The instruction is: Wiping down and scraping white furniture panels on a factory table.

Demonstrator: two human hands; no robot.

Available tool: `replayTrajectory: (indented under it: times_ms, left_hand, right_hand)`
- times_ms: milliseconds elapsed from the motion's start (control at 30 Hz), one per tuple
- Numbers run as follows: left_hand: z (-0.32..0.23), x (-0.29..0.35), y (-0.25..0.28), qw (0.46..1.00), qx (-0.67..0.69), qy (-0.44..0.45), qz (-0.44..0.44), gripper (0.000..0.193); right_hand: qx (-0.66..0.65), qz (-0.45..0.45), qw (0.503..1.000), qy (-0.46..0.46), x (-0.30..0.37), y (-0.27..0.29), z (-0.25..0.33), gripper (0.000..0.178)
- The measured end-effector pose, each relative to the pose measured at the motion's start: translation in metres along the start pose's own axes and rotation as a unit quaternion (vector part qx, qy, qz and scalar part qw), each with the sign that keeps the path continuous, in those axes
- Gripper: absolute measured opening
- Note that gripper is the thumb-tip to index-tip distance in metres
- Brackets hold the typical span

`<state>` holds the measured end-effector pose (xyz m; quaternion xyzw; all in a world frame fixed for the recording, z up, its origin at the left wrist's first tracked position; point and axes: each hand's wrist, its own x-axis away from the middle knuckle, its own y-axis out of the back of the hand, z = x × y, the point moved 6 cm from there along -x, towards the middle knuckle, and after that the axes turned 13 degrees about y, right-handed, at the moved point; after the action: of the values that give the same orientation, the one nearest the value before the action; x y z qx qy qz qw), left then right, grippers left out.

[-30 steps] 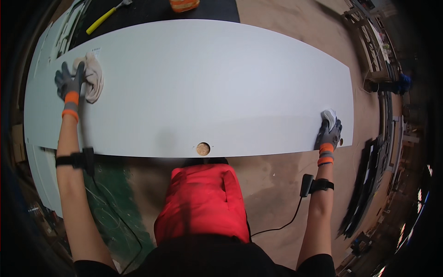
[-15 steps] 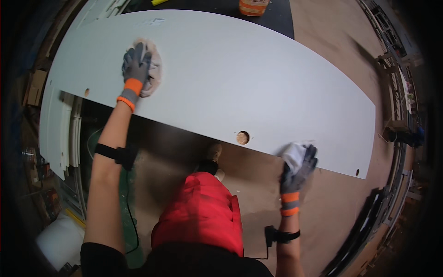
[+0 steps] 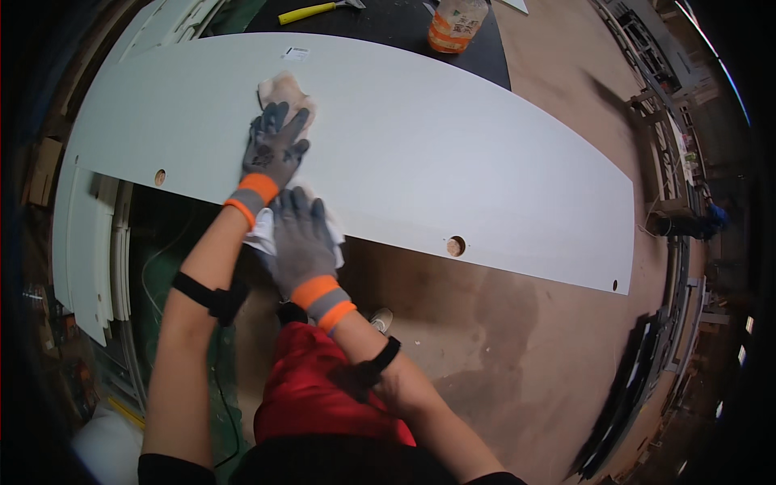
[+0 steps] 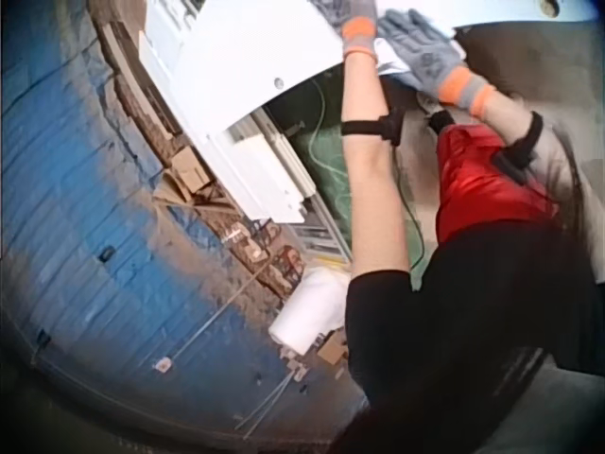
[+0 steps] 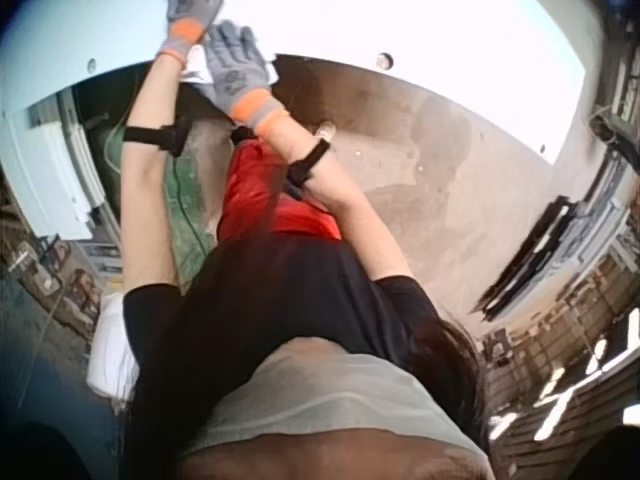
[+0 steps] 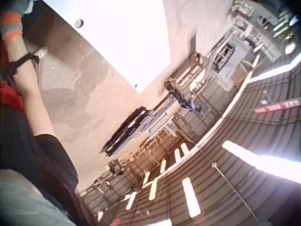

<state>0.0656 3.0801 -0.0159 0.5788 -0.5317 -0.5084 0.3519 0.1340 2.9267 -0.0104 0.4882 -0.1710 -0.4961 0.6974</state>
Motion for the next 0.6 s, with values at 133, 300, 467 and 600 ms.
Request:
replayTrajectory:
  times_ms: [133,300,467,600]
  left_hand:
    - [0.118,-0.014,0.028,0.999,-0.004,0.019,-0.034,0.054]
    - [0.228,0.001,0.041,0.992,0.042,0.092,-0.072,0.056]
    - [0.055,0.062,0.036,0.976,0.163,-0.126,0.065,0.05]
    - [-0.034,0.128,0.048,0.947,0.213,-0.218,0.099,0.045]
  right_hand:
    - [0.046,-0.035,0.998,-0.034,0.011,0.004,-0.007,0.064]
    - [0.253,-0.002,0.91,-0.33,0.131,0.094,-0.108,0.069]
    - [0.27,-0.008,0.934,-0.233,0.072,0.049,-0.055,0.069]
    - [0.202,-0.021,0.959,-0.2,0.055,0.046,-0.048,0.065]
